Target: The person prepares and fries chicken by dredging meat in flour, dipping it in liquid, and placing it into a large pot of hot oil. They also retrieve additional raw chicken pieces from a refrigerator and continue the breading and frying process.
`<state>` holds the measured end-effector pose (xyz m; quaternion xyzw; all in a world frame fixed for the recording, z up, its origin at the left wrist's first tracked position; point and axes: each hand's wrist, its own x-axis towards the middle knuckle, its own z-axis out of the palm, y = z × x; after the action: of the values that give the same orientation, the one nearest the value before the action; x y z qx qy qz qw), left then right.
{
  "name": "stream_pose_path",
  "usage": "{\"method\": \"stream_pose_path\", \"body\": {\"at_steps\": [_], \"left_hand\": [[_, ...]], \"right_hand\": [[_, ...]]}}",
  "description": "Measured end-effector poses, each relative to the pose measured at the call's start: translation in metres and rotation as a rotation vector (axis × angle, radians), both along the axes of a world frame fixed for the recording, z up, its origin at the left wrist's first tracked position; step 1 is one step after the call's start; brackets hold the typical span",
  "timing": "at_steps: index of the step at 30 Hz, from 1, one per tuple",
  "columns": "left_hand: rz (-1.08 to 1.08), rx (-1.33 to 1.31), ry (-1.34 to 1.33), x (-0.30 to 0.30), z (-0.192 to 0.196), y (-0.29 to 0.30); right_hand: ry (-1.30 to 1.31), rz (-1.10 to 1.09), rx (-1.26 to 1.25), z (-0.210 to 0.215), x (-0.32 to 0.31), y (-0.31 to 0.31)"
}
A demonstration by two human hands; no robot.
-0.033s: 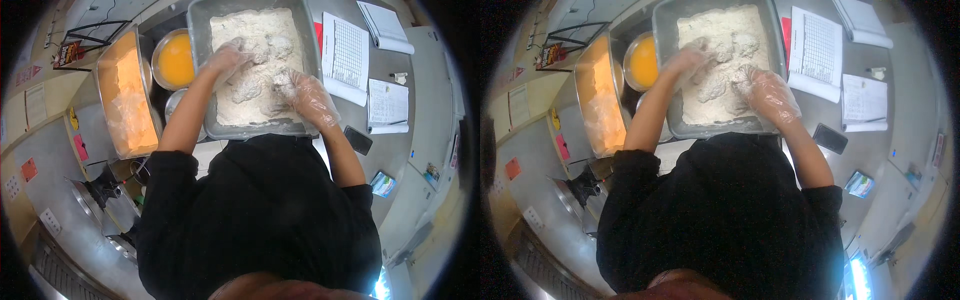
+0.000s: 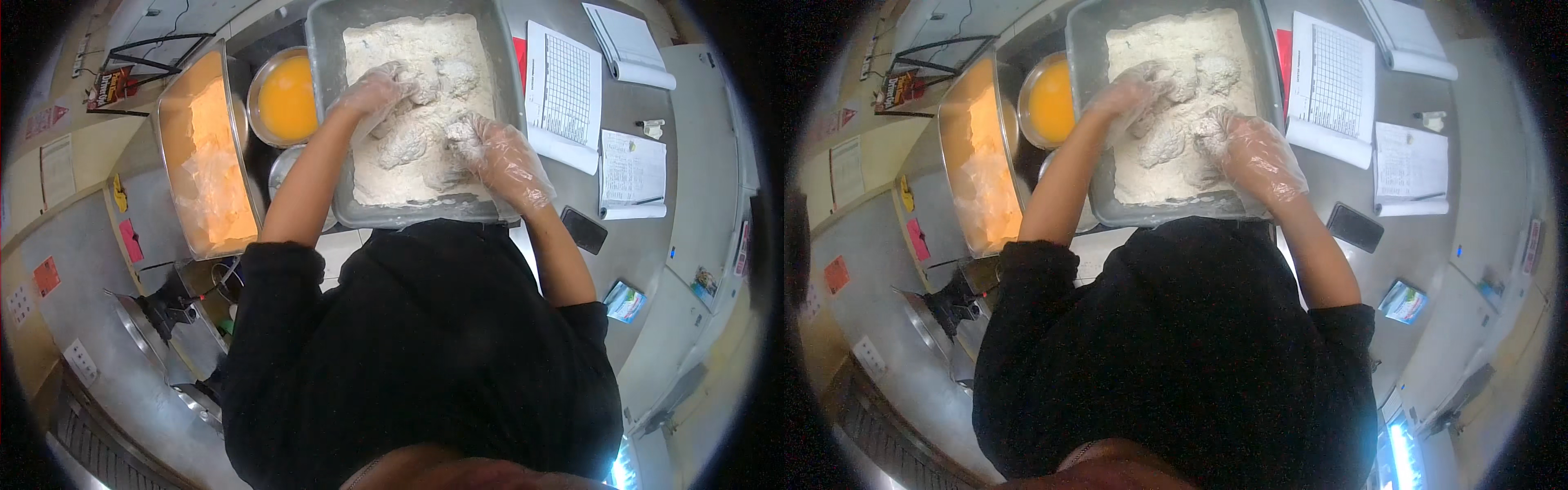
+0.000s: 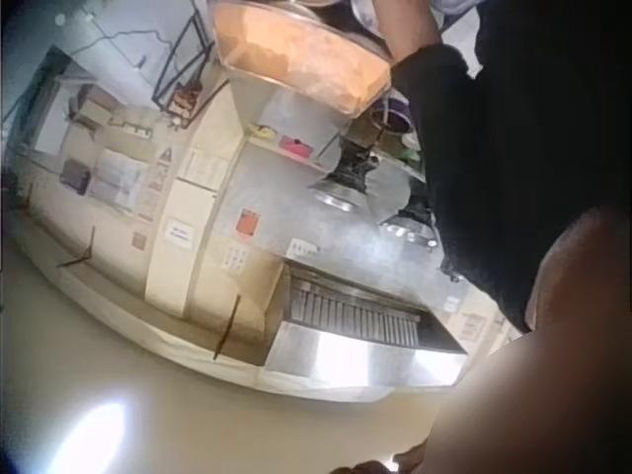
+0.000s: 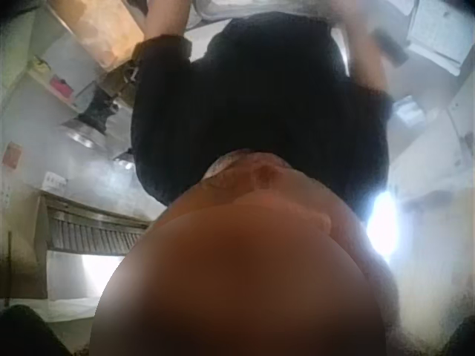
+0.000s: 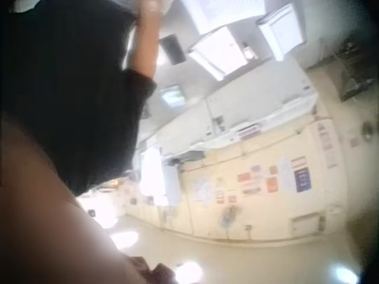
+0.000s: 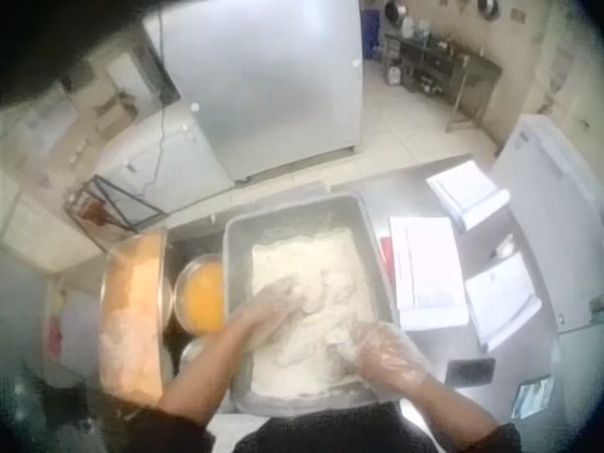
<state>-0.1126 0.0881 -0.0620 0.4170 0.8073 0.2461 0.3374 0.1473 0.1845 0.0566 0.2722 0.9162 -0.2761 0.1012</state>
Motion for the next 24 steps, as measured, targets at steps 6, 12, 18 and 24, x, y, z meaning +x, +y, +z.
{"method": "stream_pose_path", "body": {"at_steps": [6, 12, 18, 24], "left_hand": [[-0.435, -0.186, 0.278, -0.025, -0.027, 0.022], [-0.117, -0.089, 0.067, 0.005, 0.033, 0.017], [-0.102, -0.058, 0.205, -0.011, 0.060, -0.004], [0.062, 0.059, 0.093, 0.020, 0.083, -0.026]], "right_hand": [[-0.037, -0.039, -0.050, 0.001, -0.001, -0.001], [-0.026, -0.004, -0.058, 0.001, -0.005, 0.001], [-0.010, -0.012, -0.044, 0.003, -0.007, 0.001], [0.000, 0.006, 0.035, 0.014, -0.011, 0.000]]}}
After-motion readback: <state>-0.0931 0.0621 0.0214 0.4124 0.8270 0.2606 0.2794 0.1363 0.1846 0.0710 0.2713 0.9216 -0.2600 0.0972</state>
